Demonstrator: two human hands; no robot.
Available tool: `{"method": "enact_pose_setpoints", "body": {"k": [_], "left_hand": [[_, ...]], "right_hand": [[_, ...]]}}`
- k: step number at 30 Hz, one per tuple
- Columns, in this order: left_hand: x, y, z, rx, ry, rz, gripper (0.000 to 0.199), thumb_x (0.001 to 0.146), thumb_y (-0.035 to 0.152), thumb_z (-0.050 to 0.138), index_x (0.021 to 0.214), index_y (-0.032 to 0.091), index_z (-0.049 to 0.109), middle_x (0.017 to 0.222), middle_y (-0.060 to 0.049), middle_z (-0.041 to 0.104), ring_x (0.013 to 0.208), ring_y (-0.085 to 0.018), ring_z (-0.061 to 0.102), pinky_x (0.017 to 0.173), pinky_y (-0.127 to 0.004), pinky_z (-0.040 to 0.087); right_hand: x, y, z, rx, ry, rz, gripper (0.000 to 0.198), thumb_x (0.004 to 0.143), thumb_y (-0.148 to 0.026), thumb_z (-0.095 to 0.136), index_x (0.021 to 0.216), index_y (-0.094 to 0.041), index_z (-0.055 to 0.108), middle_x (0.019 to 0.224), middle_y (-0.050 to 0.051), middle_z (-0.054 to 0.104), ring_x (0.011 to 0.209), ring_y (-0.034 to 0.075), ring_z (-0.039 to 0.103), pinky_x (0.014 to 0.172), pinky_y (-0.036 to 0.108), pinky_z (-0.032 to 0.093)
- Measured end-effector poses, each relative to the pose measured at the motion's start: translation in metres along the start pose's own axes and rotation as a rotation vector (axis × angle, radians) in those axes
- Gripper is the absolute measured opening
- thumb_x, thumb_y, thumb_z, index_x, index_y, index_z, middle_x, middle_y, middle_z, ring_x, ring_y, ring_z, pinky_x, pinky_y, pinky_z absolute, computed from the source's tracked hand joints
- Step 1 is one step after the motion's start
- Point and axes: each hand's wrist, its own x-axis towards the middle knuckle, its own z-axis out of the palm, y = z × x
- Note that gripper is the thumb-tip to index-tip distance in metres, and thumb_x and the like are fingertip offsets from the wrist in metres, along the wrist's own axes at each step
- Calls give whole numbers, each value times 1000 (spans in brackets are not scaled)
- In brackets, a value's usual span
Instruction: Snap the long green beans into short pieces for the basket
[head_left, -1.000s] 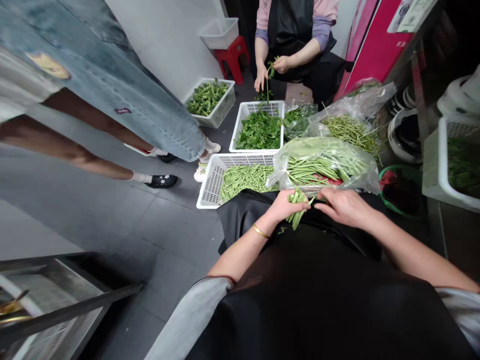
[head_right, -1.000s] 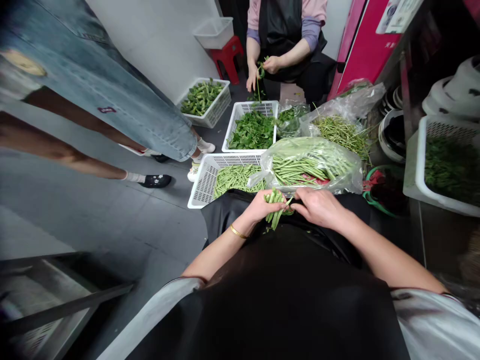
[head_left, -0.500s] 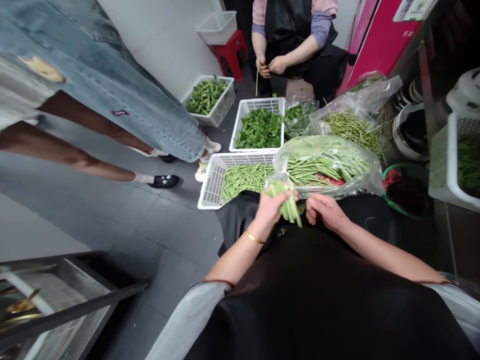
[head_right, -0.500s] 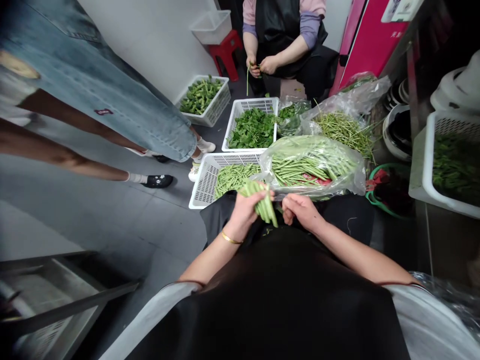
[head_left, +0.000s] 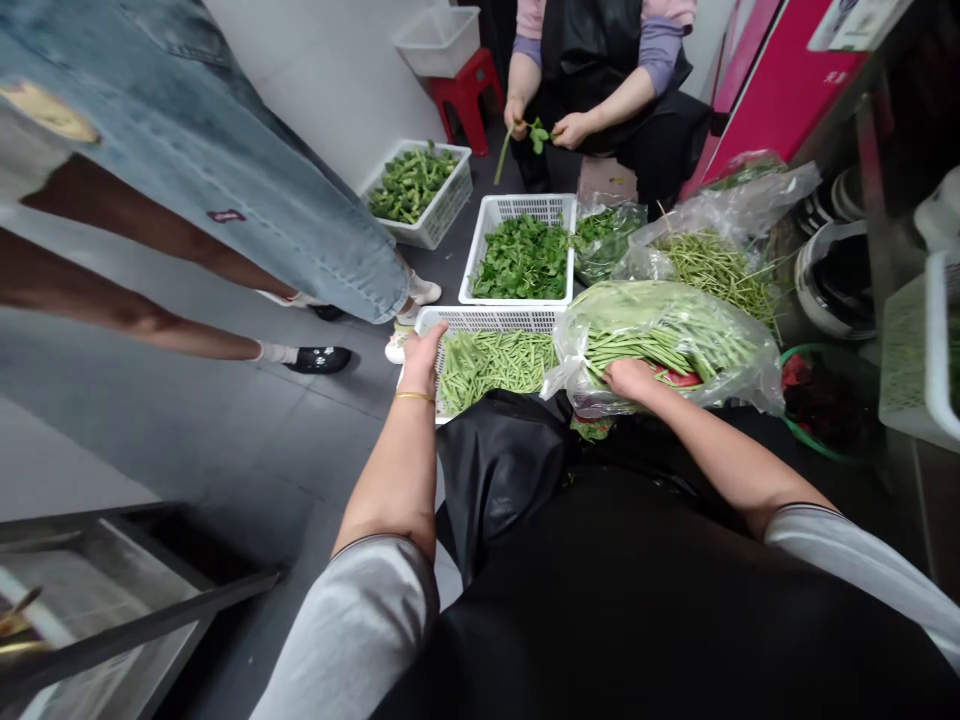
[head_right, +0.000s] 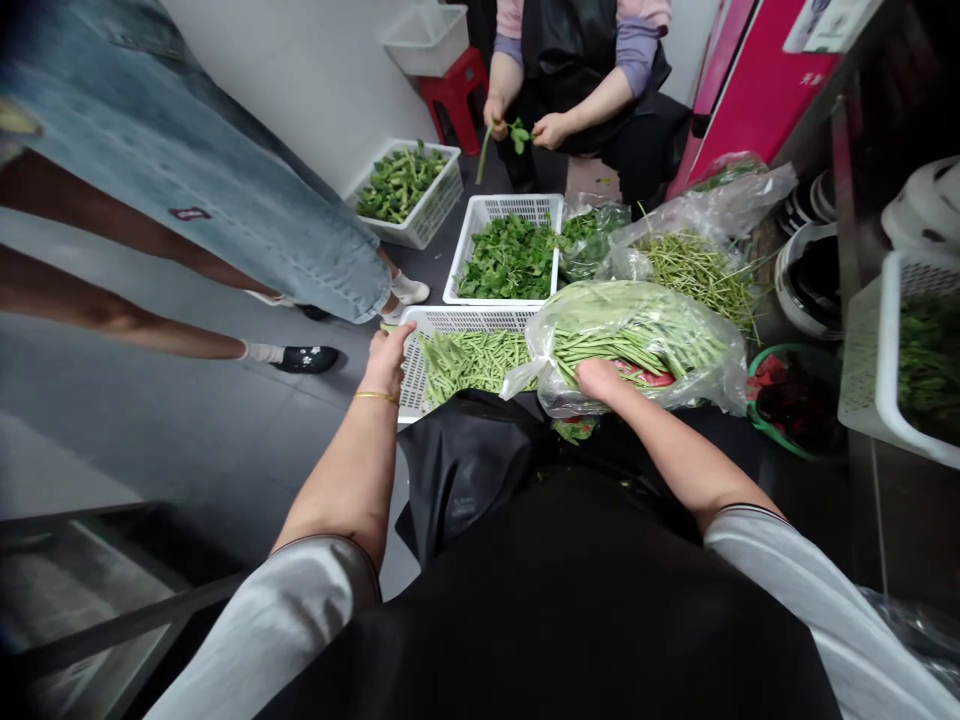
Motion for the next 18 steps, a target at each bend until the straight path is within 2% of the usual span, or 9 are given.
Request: {"method": "enact_pose_setpoints", "body": {"k": [2, 3, 7, 9, 11, 13, 15, 16, 18], "left_hand": [[-29, 4, 9, 41, 73, 57, 21, 68, 20, 78, 78, 20, 60, 57, 10, 59, 57, -5, 55, 60, -20, 40], [-50, 4, 17, 97, 22, 70, 18, 69, 26, 77, 79, 22, 63, 63, 6, 65, 59, -7, 59, 59, -21, 42], [-145, -29, 78, 268, -790, -215, 37, 78, 47, 67, 95, 14, 72, 79, -9, 72, 58, -16, 65, 53, -26, 46], [-177, -61, 113, 379, -1031, -296, 43, 79, 46, 65, 100, 10, 70, 83, -13, 72, 62, -17, 66, 53, -25, 46], [-190, -92, 142, 529, -1012, -175, 43, 84, 45, 57, 104, 8, 69, 88, -15, 71, 71, -20, 68, 59, -29, 50], [-185, -113, 160, 706, -898, 151, 40, 84, 37, 59, 114, 12, 66, 112, -17, 67, 99, -25, 65, 81, -36, 52], [-171, -123, 164, 902, -784, 390, 45, 80, 32, 65, 121, 15, 62, 133, -17, 56, 127, -30, 48, 104, -43, 39], [-162, -124, 162, 1008, -725, 426, 47, 78, 31, 67, 122, 15, 61, 136, -17, 53, 133, -32, 41, 109, -47, 32], [-146, -119, 152, 1196, -614, 342, 42, 75, 33, 70, 112, 15, 64, 129, -19, 58, 132, -36, 41, 110, -52, 26]], "right_hand": [[-9, 9, -2, 37, 75, -33, 33, 89, -27, 44, 92, -13, 74, 100, 15, 73, 89, 22, 65, 77, 28, 42], [-18, 18, -3, 94, 136, -57, 32, 89, -26, 43, 87, -13, 73, 93, 12, 73, 84, 21, 65, 74, 26, 42], [-64, 54, -4, 494, 405, -130, 32, 85, -33, 46, 64, -16, 64, 57, 1, 63, 57, 14, 56, 58, 22, 39], [-79, 61, -1, 532, 466, -113, 34, 86, -37, 46, 64, -17, 64, 55, 0, 62, 54, 14, 54, 57, 23, 39], [-82, 61, 3, 451, 495, -69, 34, 88, -37, 46, 71, -17, 67, 66, 3, 68, 63, 15, 59, 62, 24, 41], [-73, 53, 5, 321, 463, -21, 33, 90, -34, 44, 83, -16, 71, 85, 8, 73, 78, 18, 64, 71, 25, 43], [-56, 40, 5, 189, 330, 25, 37, 93, -36, 41, 94, -15, 72, 101, 13, 72, 92, 22, 64, 79, 27, 43], [-47, 32, 6, 140, 244, 41, 41, 93, -40, 41, 98, -13, 72, 106, 15, 71, 97, 23, 64, 81, 28, 43], [-29, 15, 6, 97, 106, 59, 48, 91, -47, 45, 103, -9, 71, 109, 20, 70, 99, 26, 64, 81, 29, 44]]}}
